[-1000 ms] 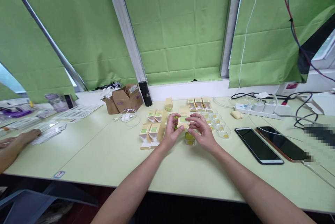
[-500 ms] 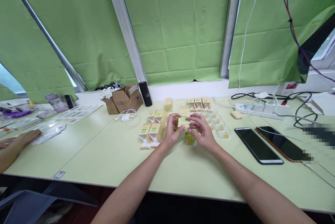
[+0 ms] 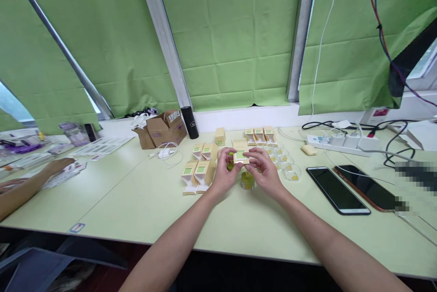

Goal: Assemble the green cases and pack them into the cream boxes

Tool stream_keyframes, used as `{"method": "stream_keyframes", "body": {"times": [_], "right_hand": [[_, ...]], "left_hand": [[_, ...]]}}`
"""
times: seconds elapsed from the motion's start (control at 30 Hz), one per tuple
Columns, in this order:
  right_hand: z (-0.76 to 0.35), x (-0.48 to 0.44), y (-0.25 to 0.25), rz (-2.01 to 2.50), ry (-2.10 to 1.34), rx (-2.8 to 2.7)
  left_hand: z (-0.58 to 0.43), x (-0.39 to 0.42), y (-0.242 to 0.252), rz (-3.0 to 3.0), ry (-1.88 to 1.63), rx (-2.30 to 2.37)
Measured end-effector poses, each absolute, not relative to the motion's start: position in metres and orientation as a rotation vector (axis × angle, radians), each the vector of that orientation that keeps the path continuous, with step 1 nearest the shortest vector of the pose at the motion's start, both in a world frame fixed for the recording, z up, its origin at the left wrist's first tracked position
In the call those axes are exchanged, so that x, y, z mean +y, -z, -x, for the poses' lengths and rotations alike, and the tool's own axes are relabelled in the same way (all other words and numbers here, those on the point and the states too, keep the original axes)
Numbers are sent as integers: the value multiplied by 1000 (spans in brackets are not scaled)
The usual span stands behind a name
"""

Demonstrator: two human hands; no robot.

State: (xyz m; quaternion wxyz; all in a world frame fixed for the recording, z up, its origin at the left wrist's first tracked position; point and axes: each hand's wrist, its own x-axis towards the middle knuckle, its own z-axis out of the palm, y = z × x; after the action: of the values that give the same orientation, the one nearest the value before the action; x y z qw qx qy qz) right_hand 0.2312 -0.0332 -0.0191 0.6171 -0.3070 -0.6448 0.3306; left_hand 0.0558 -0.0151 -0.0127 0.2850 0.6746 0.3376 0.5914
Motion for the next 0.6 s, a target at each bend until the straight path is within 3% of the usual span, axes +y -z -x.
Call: {"method": "stream_keyframes", "body": {"times": [0.6], "right_hand": [[-230, -30, 23, 705, -770, -1457]], "left_hand": [[-58, -18, 8, -1797, -1620, 968]]}}
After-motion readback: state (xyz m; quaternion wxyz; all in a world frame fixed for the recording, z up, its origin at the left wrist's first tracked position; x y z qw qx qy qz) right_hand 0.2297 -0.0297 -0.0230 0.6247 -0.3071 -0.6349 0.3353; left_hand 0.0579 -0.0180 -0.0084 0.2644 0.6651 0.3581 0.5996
